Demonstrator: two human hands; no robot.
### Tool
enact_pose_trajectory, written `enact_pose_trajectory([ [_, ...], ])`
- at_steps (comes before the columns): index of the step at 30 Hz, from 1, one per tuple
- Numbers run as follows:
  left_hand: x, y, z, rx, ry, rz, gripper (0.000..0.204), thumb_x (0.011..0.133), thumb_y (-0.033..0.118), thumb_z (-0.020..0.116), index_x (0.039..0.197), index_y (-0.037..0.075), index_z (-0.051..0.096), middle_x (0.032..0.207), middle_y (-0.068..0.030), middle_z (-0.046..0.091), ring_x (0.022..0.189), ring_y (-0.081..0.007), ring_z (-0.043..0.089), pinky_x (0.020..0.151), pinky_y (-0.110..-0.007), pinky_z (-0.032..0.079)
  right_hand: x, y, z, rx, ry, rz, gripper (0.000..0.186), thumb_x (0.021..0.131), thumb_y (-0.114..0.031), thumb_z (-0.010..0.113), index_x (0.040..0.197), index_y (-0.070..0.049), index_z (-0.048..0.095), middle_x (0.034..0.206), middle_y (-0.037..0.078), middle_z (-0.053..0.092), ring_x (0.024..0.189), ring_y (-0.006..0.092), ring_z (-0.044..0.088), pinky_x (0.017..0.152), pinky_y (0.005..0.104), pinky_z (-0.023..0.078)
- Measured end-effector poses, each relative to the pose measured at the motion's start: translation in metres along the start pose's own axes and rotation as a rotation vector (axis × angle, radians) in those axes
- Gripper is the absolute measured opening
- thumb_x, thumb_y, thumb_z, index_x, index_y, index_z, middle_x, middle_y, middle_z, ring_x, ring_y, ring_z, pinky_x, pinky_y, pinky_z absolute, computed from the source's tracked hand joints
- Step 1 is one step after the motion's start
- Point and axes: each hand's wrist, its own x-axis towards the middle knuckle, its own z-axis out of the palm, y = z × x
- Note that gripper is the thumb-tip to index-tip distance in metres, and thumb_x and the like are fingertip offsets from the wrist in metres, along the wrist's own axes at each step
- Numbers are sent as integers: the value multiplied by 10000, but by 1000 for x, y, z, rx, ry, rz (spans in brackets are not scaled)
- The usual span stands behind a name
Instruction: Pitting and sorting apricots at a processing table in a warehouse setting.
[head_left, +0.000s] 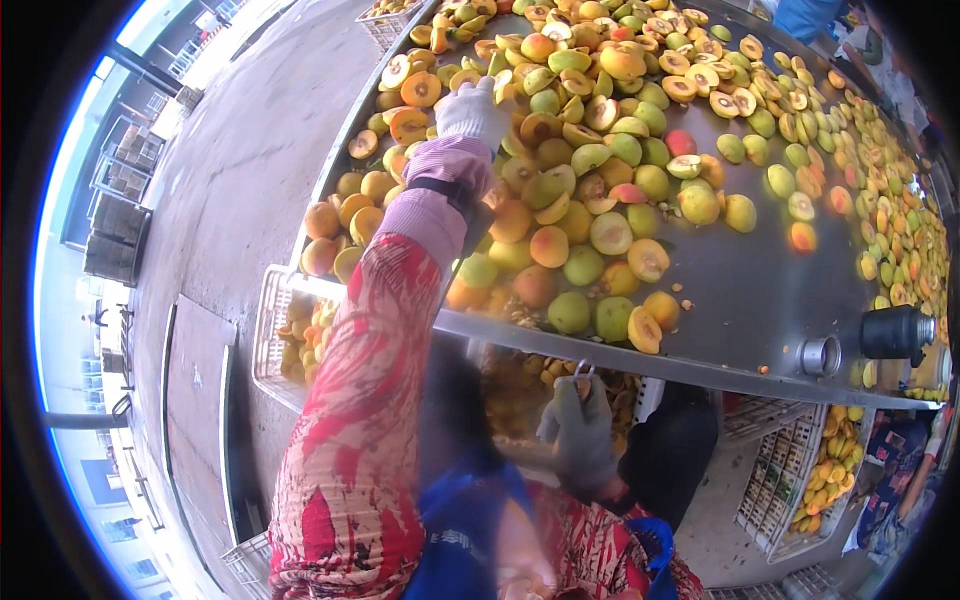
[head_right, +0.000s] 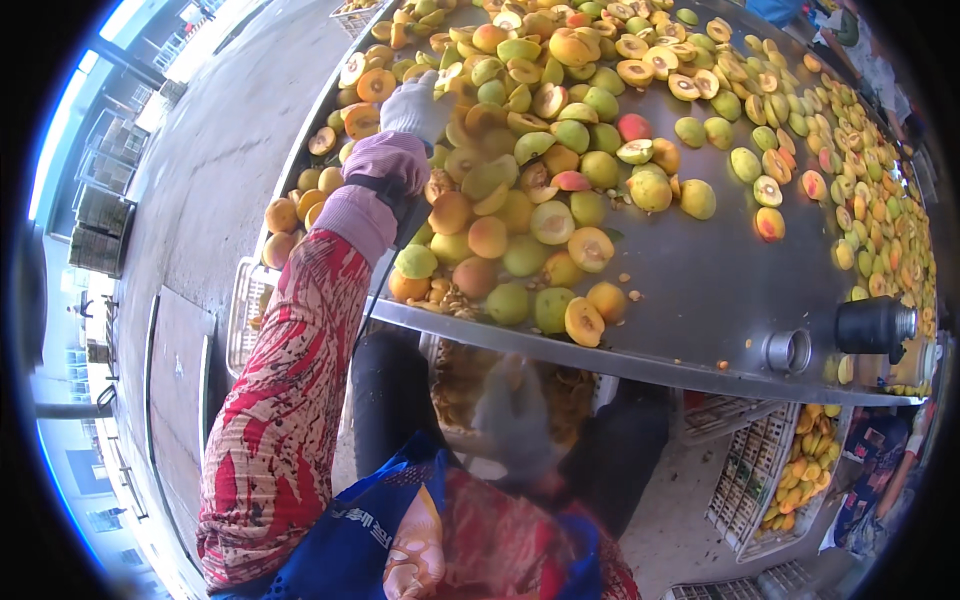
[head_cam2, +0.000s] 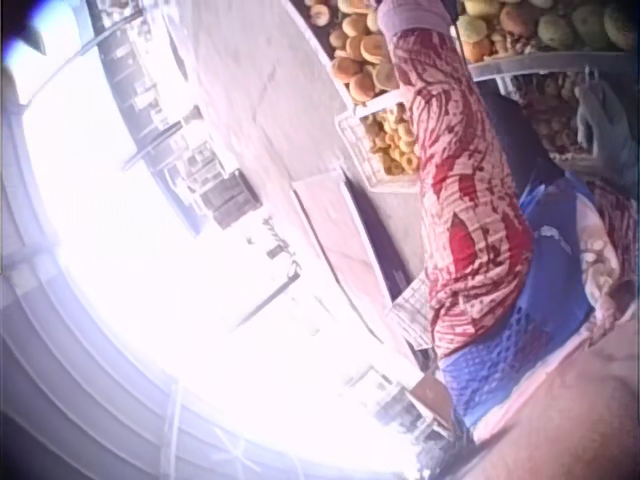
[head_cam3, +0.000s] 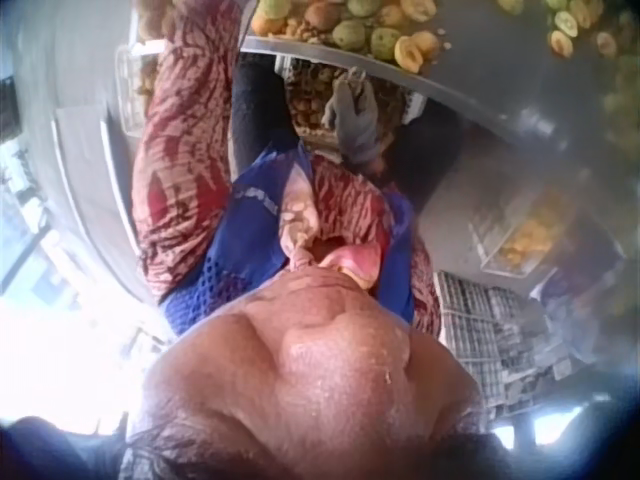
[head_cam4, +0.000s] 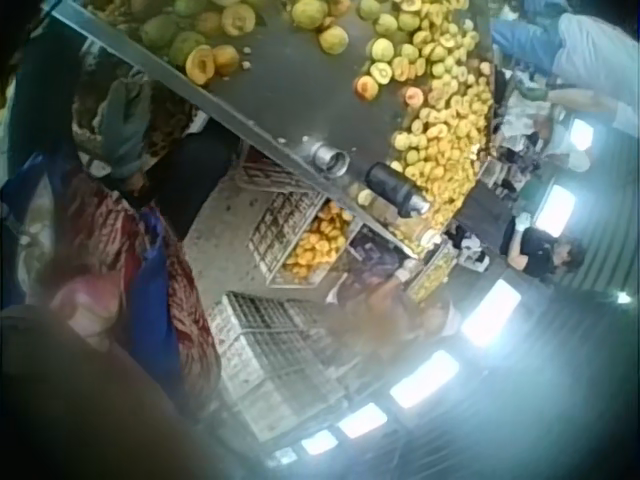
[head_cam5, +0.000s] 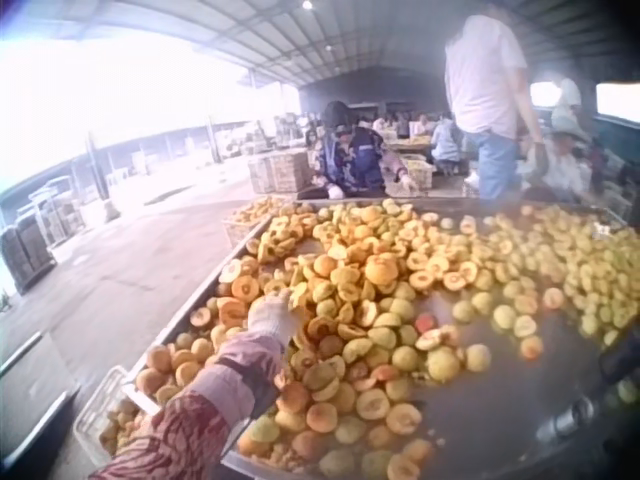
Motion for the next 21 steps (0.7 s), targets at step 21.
enact_pose_trajectory([
  [21,-213,56,-172,-1090,-793,-106,315,763,207,687,990,-9,654,845,-69,654,764,-119,599,722,-250,480,4,-11,-13,-169,-56,-423,242,949,-219,522,1114,-45,559,858,-22,581,698,36,489,580,208,423],
])
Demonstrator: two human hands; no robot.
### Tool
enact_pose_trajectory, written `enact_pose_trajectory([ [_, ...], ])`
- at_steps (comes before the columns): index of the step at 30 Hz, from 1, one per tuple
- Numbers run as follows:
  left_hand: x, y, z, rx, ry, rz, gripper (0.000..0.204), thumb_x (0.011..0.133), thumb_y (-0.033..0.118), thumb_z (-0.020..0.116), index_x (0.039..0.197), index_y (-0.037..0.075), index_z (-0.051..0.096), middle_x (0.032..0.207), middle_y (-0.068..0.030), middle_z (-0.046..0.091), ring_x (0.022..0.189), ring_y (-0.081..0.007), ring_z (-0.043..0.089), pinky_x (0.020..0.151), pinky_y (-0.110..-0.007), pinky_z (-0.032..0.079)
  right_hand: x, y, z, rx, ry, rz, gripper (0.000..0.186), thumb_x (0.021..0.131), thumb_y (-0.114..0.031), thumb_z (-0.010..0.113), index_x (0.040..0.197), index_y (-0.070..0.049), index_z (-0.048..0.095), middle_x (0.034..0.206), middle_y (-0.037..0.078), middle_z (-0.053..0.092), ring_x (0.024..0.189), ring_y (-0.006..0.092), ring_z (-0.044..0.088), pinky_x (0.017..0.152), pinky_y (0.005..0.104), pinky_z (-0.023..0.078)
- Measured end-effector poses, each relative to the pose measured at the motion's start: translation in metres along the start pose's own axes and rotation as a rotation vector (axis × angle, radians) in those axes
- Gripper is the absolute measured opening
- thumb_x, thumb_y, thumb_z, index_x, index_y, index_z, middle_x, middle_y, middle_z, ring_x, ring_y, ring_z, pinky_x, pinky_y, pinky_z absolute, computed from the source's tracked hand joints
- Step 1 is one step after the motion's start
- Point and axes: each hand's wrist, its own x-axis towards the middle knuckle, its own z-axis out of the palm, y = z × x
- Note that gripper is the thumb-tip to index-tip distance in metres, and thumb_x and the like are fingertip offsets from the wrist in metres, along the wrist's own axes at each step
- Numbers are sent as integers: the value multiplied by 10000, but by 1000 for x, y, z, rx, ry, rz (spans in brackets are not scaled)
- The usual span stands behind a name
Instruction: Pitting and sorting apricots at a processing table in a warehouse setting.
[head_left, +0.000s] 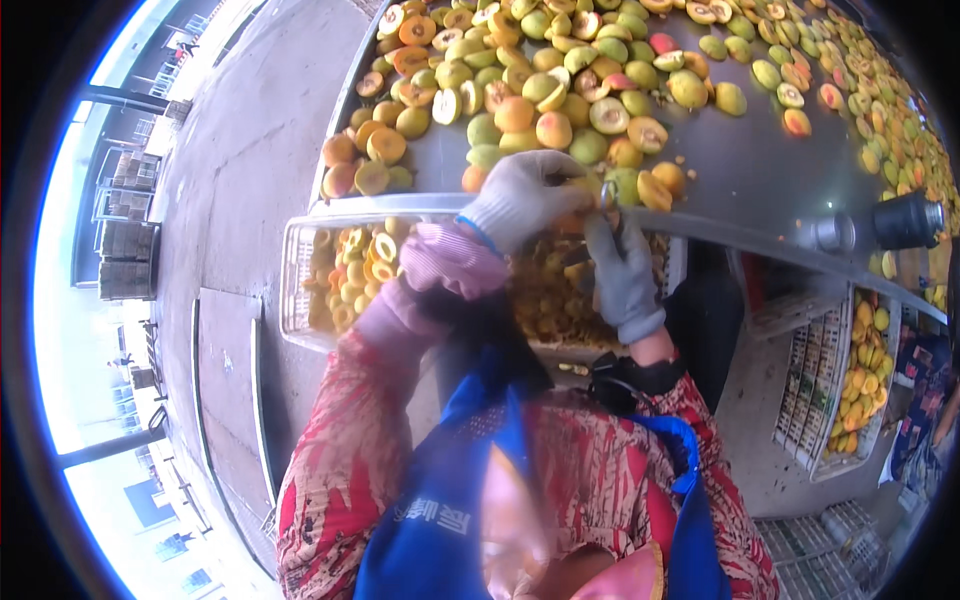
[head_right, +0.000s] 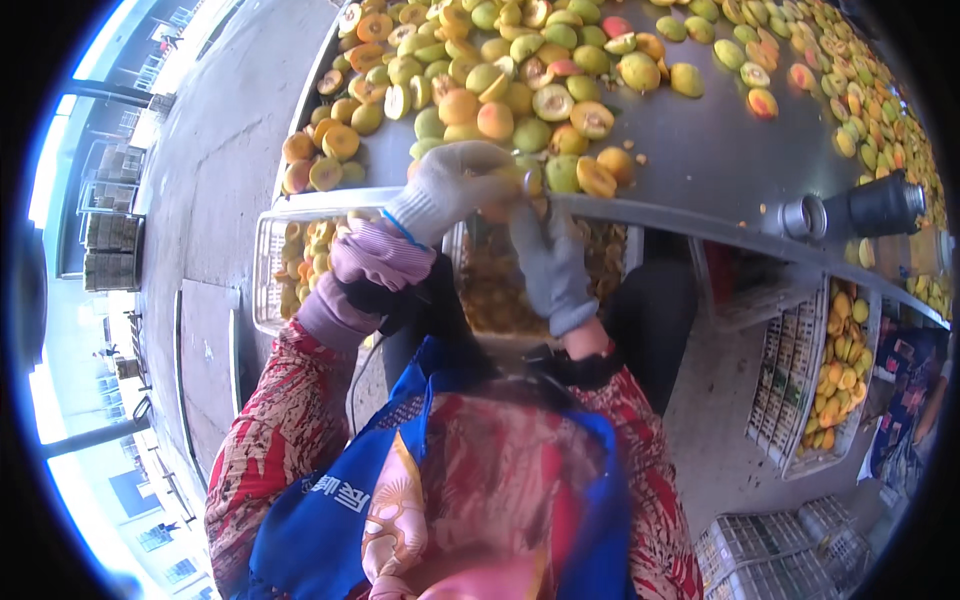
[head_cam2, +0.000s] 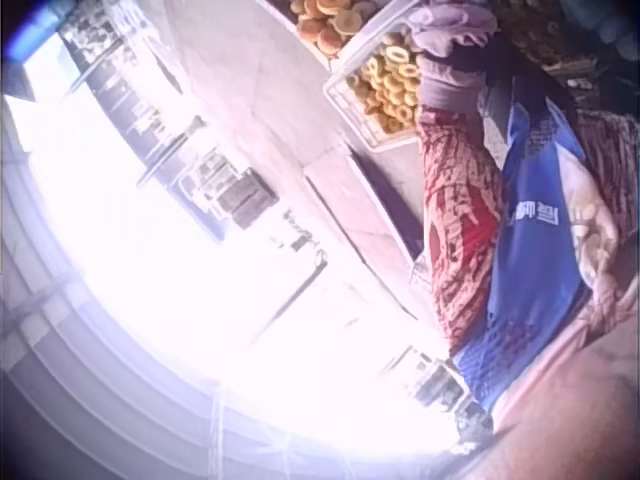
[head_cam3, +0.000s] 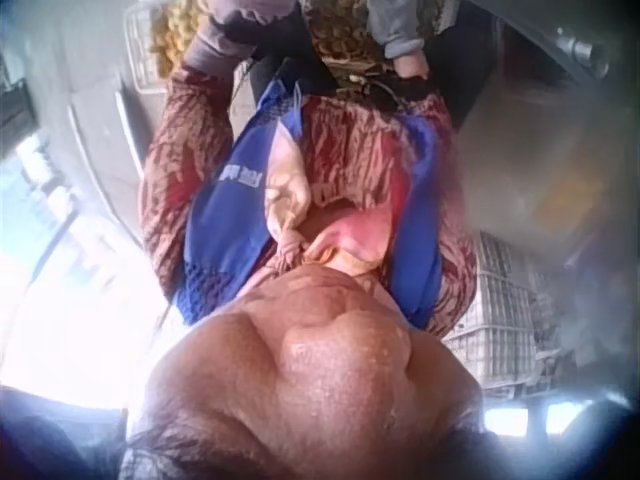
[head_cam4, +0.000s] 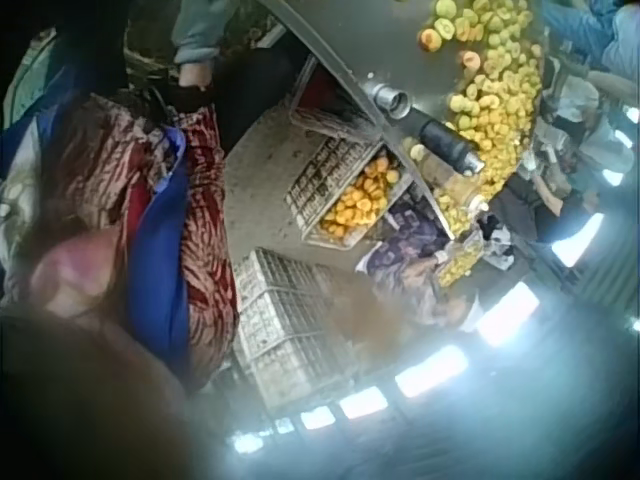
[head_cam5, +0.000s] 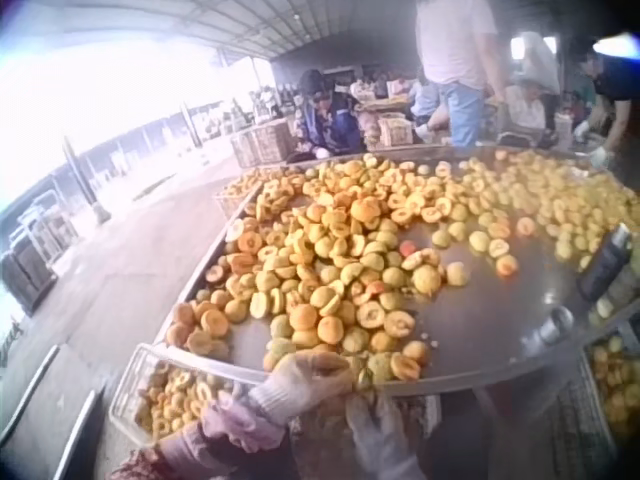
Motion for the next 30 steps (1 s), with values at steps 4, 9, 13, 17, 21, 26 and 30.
enact_pose_trajectory([
  [4,-44,-29,54,-507,358,226,297,887,257,599,1010,-11,631,843,-38,642,738,-116,580,691,-238,469,-8,37,1,103,-118,46,301,944,-308,521,1086,-49,577,864,-13,587,736,54,504,622,229,445],
  [9,-56,-60,65,-829,514,-90,345,940,336,490,1007,16,602,925,-113,612,763,-150,580,654,-248,489,-35,32,10,185,-222,362,221,944,-261,501,1021,-62,558,829,-31,538,700,55,487,606,215,419],
  [13,-68,-68,67,-1227,462,-108,397,941,405,495,1035,24,557,910,-98,602,774,-185,596,699,-298,514,-52,57,10,-436,-169,29,411,902,-206,555,1248,-11,447,937,131,617,823,173,579,738,316,471],
  [17,-67,-82,73,-1157,415,-208,450,941,438,483,1075,19,576,959,-104,606,849,-177,586,733,-299,497,-43,81,3,-406,-262,39,453,878,-169,556,1276,-8,410,1004,243,613,924,311,619,800,376,464],
  [21,-63,-100,74,-1128,488,-194,445,939,404,498,1122,3,554,953,-107,613,871,-180,591,765,-308,491,-44,81,5,-560,-245,90,403,886,-237,553,1207,-18,444,997,283,597,960,395,596,793,416,461],
  [26,-62,-78,76,-1279,431,-170,375,932,351,489,1084,12,541,844,-98,620,764,-195,601,720,-311,486,-36,82,5,-650,-166,-17,386,897,-382,522,1029,-23,469,954,312,584,939,488,526,740,493,445],
  [30,-56,-101,76,-1296,361,-215,377,929,362,485,1057,12,541,835,-109,614,749,-195,587,701,-304,467,-34,78,12,-645,-156,72,402,897,-390,520,1025,-12,472,926,307,590,919,489,543,739,498,445],
])
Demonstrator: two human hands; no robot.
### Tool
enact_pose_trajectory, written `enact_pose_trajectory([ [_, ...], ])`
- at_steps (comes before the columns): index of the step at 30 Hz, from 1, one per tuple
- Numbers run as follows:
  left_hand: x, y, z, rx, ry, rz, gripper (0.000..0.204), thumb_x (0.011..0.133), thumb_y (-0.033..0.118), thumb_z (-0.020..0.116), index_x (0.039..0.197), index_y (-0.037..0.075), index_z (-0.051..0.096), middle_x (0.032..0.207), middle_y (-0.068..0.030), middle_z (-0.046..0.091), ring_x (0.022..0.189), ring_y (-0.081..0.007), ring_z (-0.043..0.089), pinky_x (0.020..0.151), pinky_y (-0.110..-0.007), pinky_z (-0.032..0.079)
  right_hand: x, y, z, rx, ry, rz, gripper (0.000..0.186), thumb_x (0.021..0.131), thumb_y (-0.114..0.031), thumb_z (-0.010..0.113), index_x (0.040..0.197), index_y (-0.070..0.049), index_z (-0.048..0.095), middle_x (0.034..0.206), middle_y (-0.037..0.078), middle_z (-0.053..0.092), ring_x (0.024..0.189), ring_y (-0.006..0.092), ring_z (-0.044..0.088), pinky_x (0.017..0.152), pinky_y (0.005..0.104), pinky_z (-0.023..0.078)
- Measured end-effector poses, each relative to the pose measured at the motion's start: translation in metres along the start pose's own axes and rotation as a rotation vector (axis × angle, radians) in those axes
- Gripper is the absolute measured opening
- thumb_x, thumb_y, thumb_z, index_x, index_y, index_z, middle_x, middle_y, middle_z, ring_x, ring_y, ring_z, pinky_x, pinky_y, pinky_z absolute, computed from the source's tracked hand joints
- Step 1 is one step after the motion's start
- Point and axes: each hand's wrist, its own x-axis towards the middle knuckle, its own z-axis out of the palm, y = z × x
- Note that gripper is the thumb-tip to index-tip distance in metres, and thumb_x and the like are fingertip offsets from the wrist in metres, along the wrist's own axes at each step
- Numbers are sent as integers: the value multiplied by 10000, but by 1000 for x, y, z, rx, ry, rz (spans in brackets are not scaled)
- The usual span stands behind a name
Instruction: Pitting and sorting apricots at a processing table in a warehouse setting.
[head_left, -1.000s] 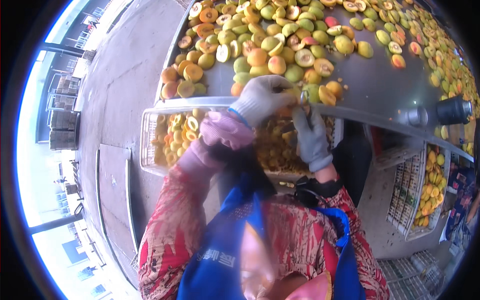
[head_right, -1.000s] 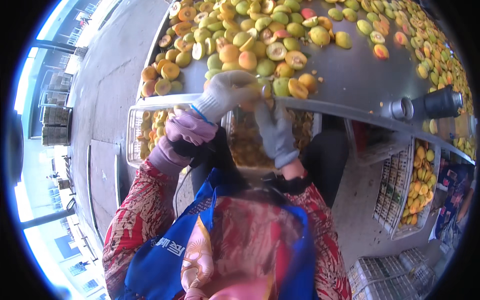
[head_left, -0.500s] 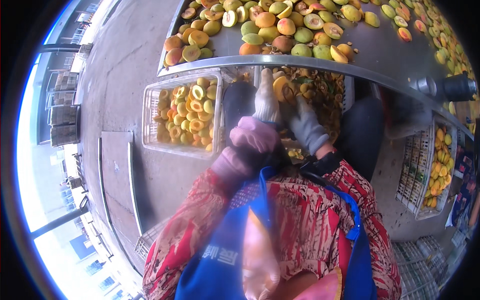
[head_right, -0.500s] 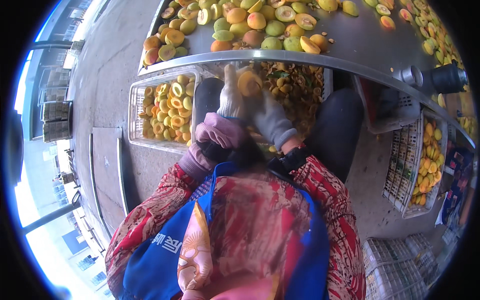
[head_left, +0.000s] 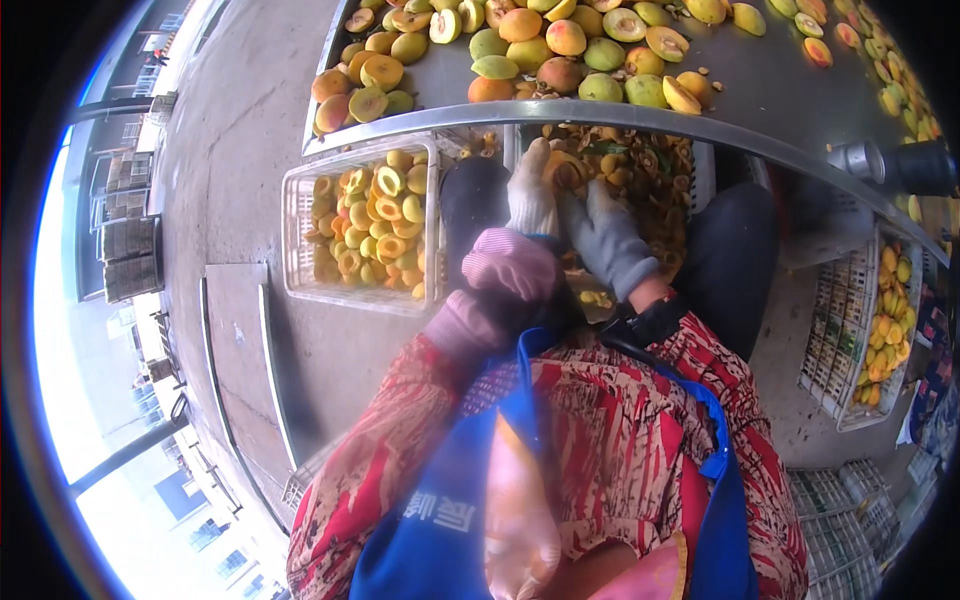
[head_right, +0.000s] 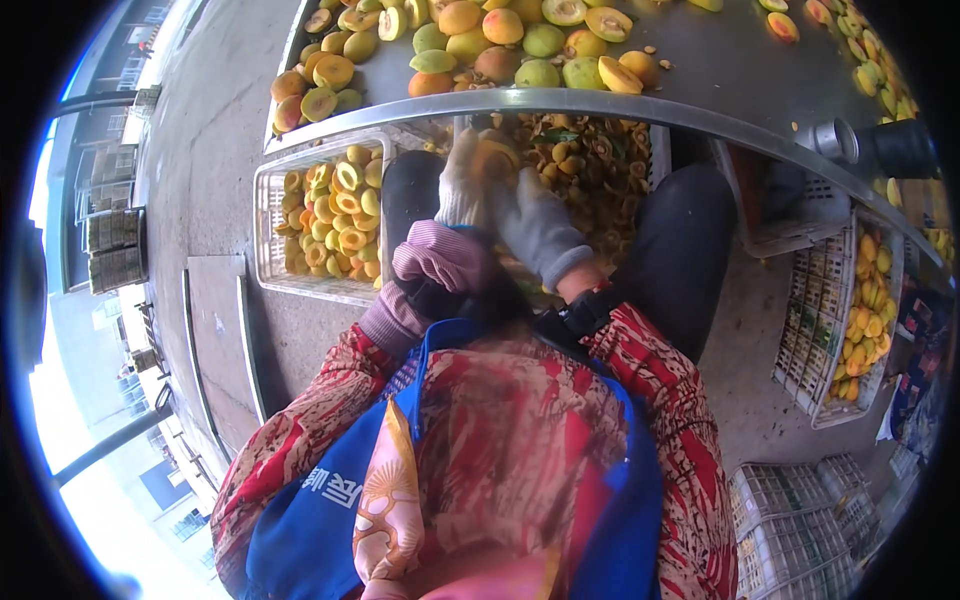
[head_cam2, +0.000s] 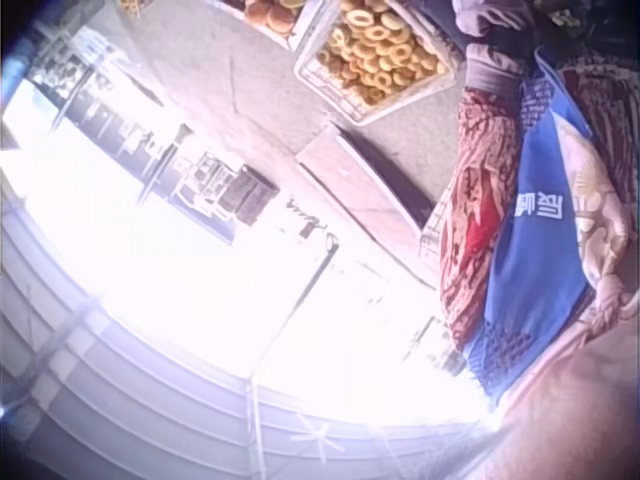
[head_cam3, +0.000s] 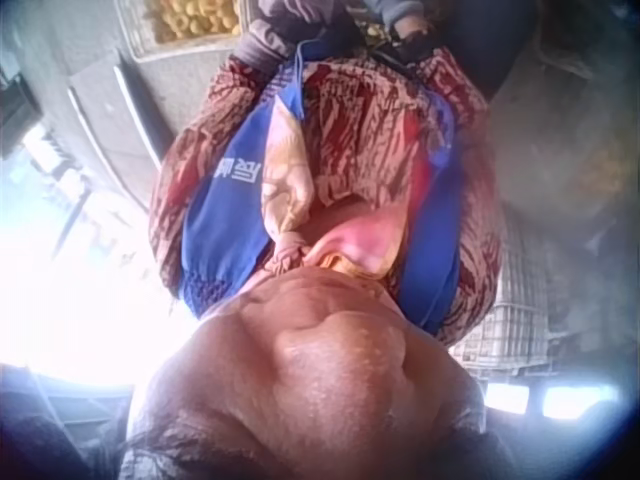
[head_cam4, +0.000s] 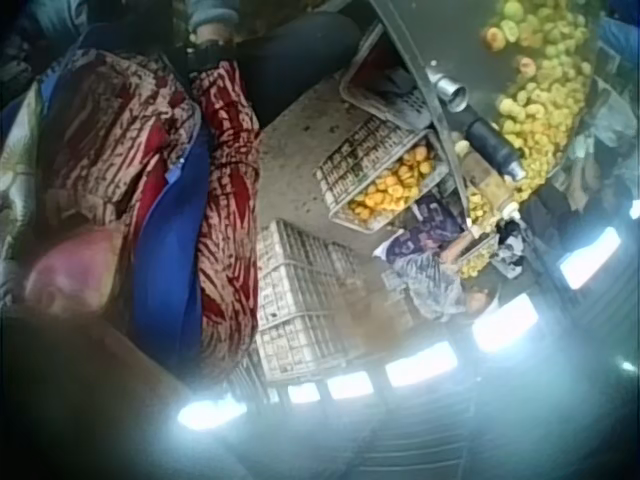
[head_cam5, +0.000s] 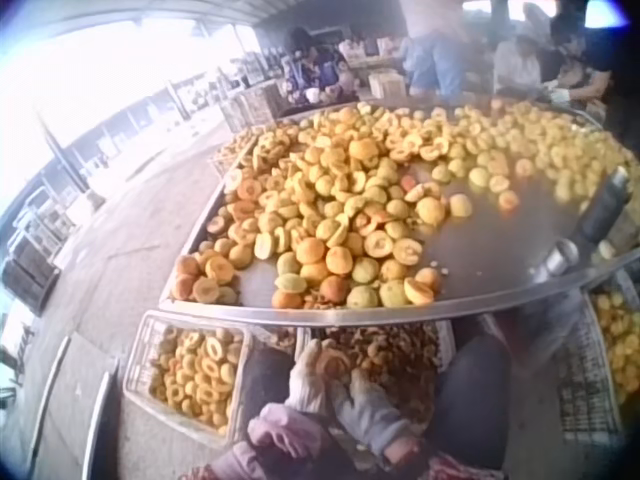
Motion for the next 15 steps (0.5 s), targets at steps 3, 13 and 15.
enact_pose_trajectory([
  [3,8,-6,-4,10,-11,45,372,939,368,463,1007,14,555,804,-112,614,716,-185,576,661,-295,458,3,2,1,-103,21,5,281,926,-267,521,1035,-8,514,878,282,607,847,437,588,692,439,460],
  [13,8,16,7,393,90,20,347,908,320,567,942,-21,624,734,-107,646,587,-178,604,543,-257,493,4,7,-15,64,-213,-61,319,950,-284,461,1082,-9,552,824,176,633,750,255,611,704,355,473],
  [15,7,15,7,495,43,24,368,907,332,568,908,-29,637,710,-108,643,568,-175,601,518,-251,482,6,9,-17,86,-222,-74,320,950,-284,458,1077,-9,559,831,163,636,761,238,611,710,346,473],
])
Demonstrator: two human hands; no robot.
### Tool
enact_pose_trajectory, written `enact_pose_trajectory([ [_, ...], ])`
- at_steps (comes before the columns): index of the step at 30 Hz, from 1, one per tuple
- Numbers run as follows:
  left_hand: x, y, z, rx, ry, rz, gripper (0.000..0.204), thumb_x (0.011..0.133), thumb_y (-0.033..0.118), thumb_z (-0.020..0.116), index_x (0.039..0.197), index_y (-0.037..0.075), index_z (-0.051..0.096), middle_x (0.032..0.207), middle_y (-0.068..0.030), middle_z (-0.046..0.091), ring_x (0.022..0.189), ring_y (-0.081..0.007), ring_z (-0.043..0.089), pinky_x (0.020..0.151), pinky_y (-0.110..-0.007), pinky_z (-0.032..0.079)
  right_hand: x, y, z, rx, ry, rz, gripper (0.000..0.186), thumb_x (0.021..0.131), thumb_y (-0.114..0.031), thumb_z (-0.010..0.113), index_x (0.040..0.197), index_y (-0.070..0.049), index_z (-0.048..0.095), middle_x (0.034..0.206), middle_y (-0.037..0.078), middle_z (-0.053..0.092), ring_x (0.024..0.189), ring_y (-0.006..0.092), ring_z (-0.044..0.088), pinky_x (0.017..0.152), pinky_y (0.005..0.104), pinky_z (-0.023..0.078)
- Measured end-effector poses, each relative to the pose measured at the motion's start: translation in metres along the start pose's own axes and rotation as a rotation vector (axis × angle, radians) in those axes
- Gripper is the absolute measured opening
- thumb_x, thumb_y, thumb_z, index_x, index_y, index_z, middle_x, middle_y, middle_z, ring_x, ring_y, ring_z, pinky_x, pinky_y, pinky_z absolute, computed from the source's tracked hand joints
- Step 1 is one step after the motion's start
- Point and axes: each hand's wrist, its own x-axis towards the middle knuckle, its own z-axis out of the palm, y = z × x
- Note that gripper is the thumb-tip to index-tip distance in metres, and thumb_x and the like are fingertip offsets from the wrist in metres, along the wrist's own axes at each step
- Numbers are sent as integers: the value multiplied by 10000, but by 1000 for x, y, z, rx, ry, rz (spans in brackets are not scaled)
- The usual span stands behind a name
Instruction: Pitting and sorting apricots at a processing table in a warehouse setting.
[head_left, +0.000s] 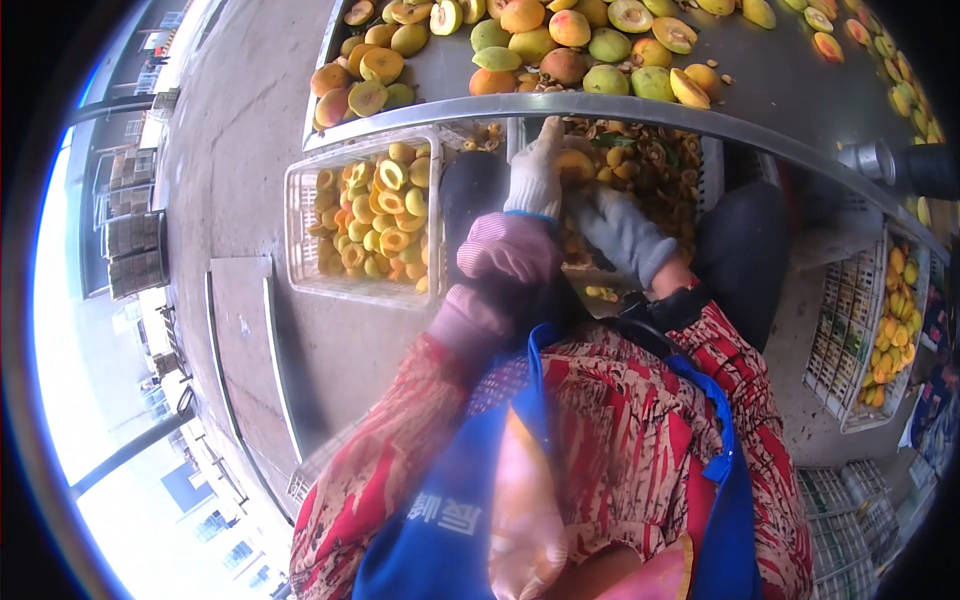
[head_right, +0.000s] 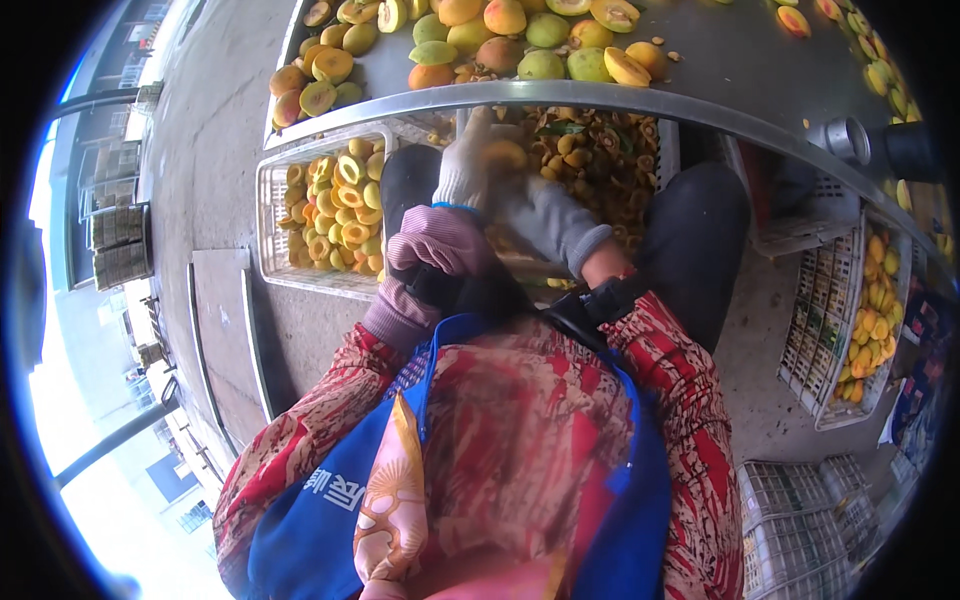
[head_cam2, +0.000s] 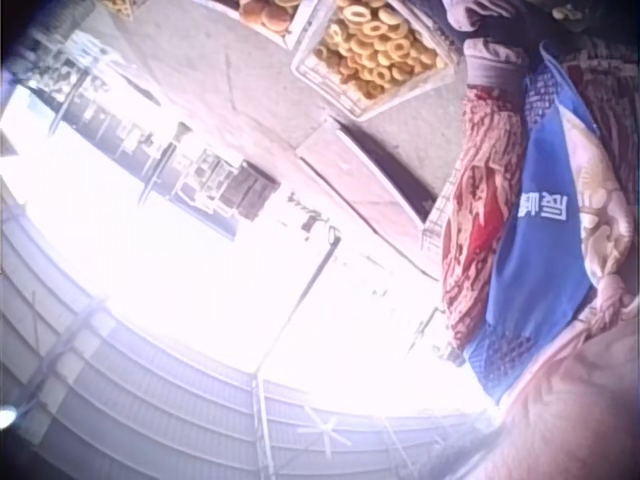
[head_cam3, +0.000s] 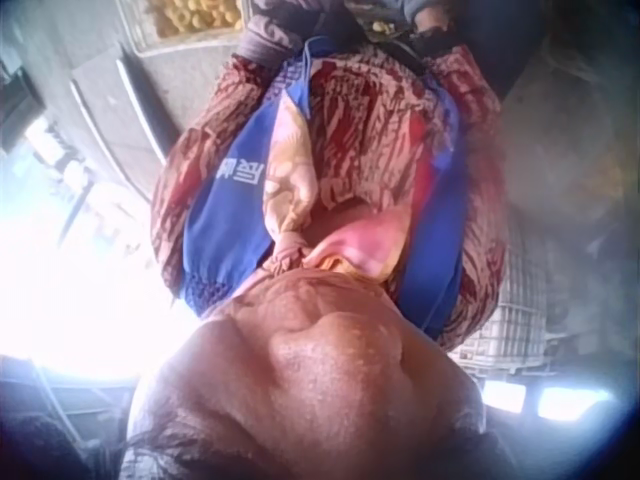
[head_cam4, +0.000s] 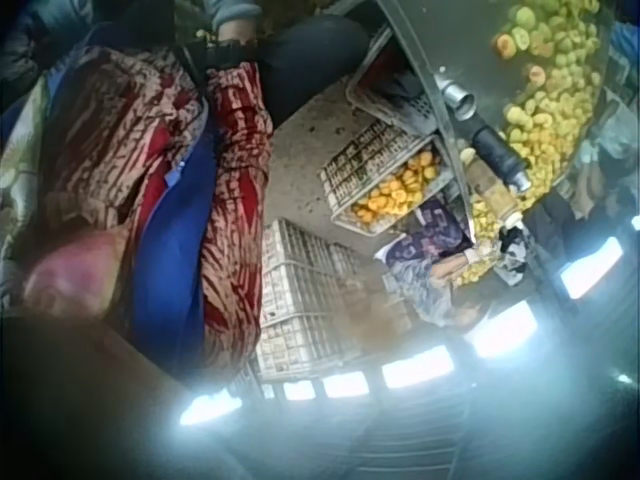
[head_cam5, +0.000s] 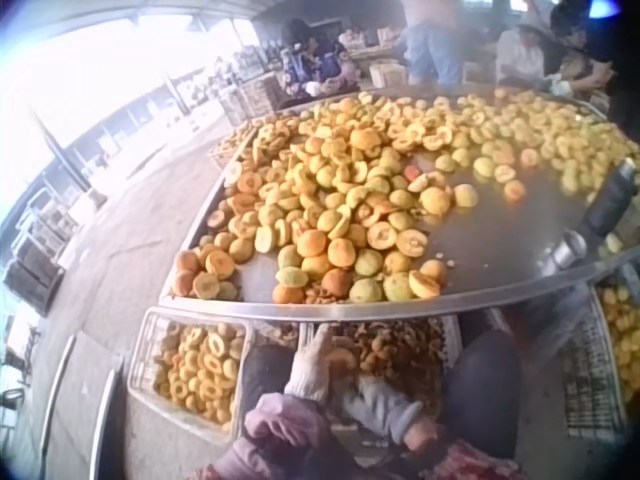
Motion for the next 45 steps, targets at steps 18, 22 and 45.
enact_pose_trajectory([
  [18,-6,-20,1,102,107,86,494,914,423,512,962,-58,613,702,-121,655,564,-171,615,515,-267,500,-12,-33,-30,511,-349,503,274,874,-341,546,867,-73,602,632,-29,513,460,65,455,381,213,339],
  [22,-8,-22,-5,147,76,-20,502,912,438,503,919,-48,632,678,-120,651,547,-176,602,515,-276,494,-24,-42,-21,377,-258,564,263,896,-354,518,886,-95,561,592,-47,438,398,63,368,351,210,291],
  [45,32,143,-86,1614,618,582,329,790,419,599,980,159,665,915,-106,652,847,-317,624,742,-426,488,-3,16,3,-49,105,190,374,851,-204,555,1169,-39,445,953,114,584,797,210,576,721,352,458],
])
